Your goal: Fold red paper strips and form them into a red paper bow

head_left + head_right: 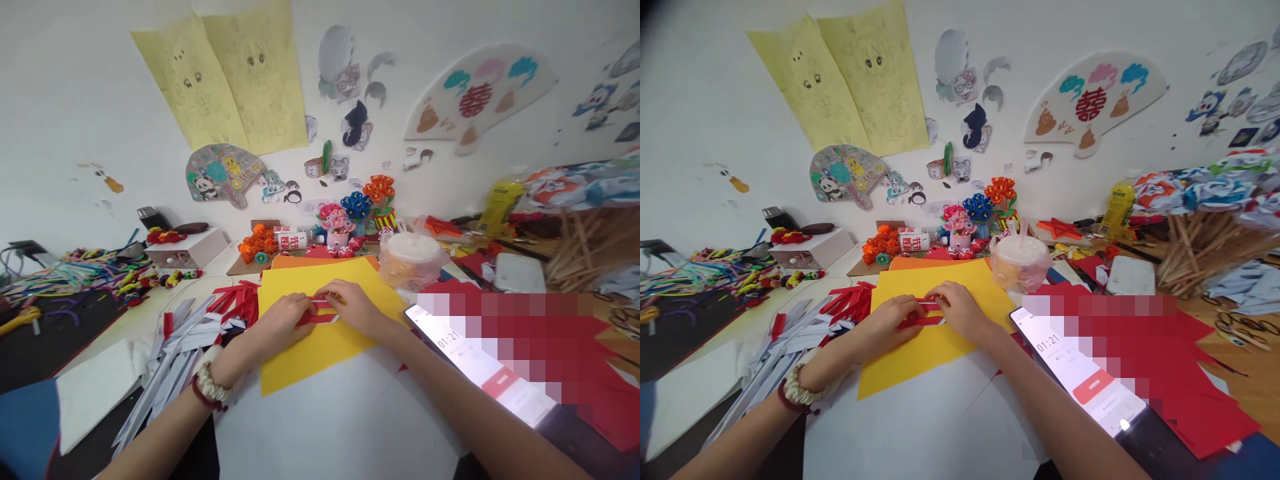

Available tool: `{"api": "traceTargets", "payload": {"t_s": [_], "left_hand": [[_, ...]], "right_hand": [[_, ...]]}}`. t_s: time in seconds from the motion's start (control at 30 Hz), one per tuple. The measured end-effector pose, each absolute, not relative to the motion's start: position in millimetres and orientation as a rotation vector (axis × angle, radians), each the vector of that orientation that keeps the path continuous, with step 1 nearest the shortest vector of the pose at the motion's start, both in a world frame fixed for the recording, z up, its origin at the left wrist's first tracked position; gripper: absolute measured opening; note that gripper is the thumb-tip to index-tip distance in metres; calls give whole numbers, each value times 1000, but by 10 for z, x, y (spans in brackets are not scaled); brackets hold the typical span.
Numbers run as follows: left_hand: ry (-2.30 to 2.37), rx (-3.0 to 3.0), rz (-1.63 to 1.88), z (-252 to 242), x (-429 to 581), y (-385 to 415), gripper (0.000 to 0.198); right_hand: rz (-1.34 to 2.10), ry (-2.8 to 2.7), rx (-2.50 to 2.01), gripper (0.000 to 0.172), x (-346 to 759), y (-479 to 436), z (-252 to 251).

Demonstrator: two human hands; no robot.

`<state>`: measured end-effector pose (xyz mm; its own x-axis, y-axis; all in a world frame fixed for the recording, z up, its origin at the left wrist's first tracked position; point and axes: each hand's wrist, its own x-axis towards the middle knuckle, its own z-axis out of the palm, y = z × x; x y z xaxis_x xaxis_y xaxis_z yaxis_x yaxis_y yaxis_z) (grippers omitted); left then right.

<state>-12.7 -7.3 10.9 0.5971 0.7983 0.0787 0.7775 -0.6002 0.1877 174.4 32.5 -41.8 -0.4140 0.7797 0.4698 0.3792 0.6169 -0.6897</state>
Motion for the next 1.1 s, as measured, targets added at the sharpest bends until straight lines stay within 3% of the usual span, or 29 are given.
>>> {"api": "traceTargets", "payload": {"t_s": [0.53,1.1], "left_hand": [[1342,2727,246,183,-115,-126,21],[1346,2727,320,210,-93,-180,17]], "right_hand": [[597,-1985,-920,30,1749,340,-425],[671,-1921,-889,30,1755,311,-352]]}}
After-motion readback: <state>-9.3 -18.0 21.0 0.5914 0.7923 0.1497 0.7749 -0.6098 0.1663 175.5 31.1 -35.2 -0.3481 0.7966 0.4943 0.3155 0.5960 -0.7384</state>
